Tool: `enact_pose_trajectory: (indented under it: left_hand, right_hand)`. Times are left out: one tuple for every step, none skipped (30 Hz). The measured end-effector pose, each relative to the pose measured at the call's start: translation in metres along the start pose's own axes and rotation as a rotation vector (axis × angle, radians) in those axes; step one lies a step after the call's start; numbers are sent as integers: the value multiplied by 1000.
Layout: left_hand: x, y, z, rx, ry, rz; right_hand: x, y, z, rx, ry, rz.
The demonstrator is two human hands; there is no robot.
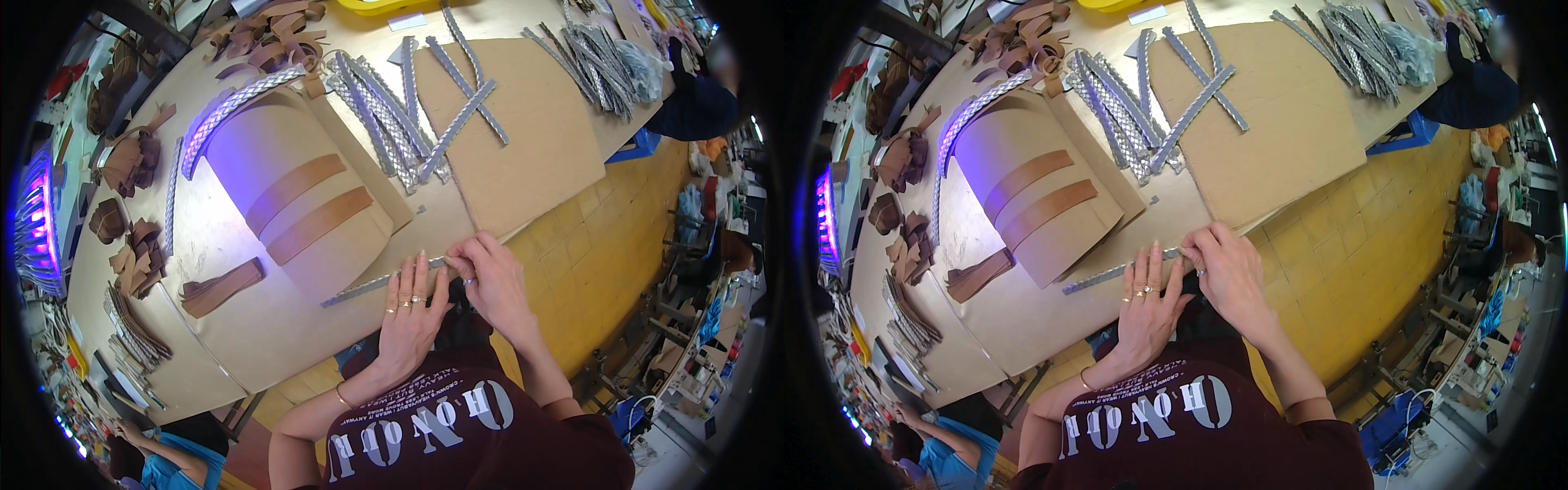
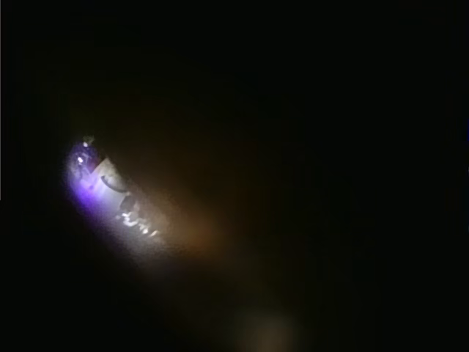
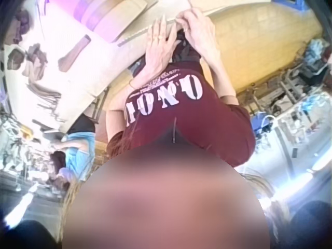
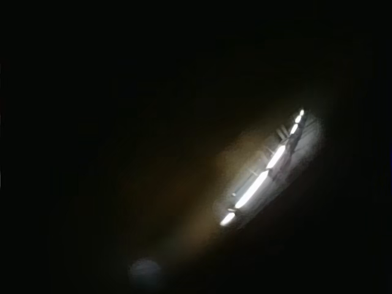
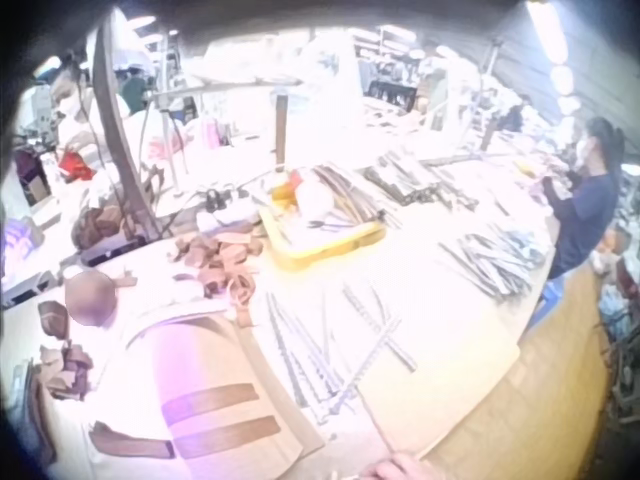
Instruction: The person wraps silver braided cords around a cylindrical cardboard form, stacking them in parallel rows. They also handle brown leather strips, folding and placing them on the form. The work is done by hand under a purple work lamp in a workshop setting.
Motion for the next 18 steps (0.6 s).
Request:
enact_pose_trajectory:
  left_hand:
    - [0, 0, 0, 0, 1, -3]
    - [0, 1, 0, 0, -1, -5]
    - [0, 1, -1, -2, 5, -10]
    - [0, 1, -1, -4, 9, -13]
    - [0, 1, -1, -7, 15, -19]
    - [0, 2, -1, -4, 43, -24]
    - [0, 2, -2, 0, 72, -31]
    - [0, 2, -2, 4, 102, -38]
    - [0, 2, -2, 2, 113, -24]
    - [1, 2, -2, 0, 124, -8]
    - [1, 1, -2, 2, 128, 4]
    - [1, 2, -2, -3, 133, 2]
    - [1, 2, -1, -4, 130, -1]
    - [1, 2, -1, -4, 128, -3]
    - [2, 3, -2, -7, 130, -11]
    - [2, 2, -2, -8, 131, -17]
    - [2, 2, -2, -6, 134, -24]
    - [2, 2, -2, -5, 121, -31]
  right_hand:
    - [1, 2, 1, 3, -17, 18]
    - [2, 4, 1, 0, -35, 43]
    - [3, 4, 3, 10, -57, 70]
    - [5, 5, 5, 14, -79, 103]
    - [6, 5, 7, 18, -101, 136]
    - [8, 5, 11, 52, -148, 134]
    - [9, 3, 15, 87, -194, 133]
    - [11, 0, 19, 117, -237, 140]
    - [12, -2, 22, 142, -205, 153]
    - [14, -5, 24, 160, -170, 174]
    - [14, -7, 25, 179, -136, 194]
    - [13, -6, 24, 141, -82, 203]
    - [12, -4, 22, 103, -27, 212]
    - [11, -4, 20, 64, 27, 220]
    - [11, -3, 17, 4, 123, 212]
    - [12, -3, 14, -56, 219, 204]
    - [12, -3, 12, -123, 311, 204]
    - [12, -2, 9, -153, 305, 224]
Point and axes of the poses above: each hand's wrist, its own y-axis towards the middle knuckle, its own x-axis out of the back of the hand, z = x × y, the point moved 2 cm from there along y, towards the middle knuckle, and after that the axes turned 13 degrees about -y, right-handed, at the moved point
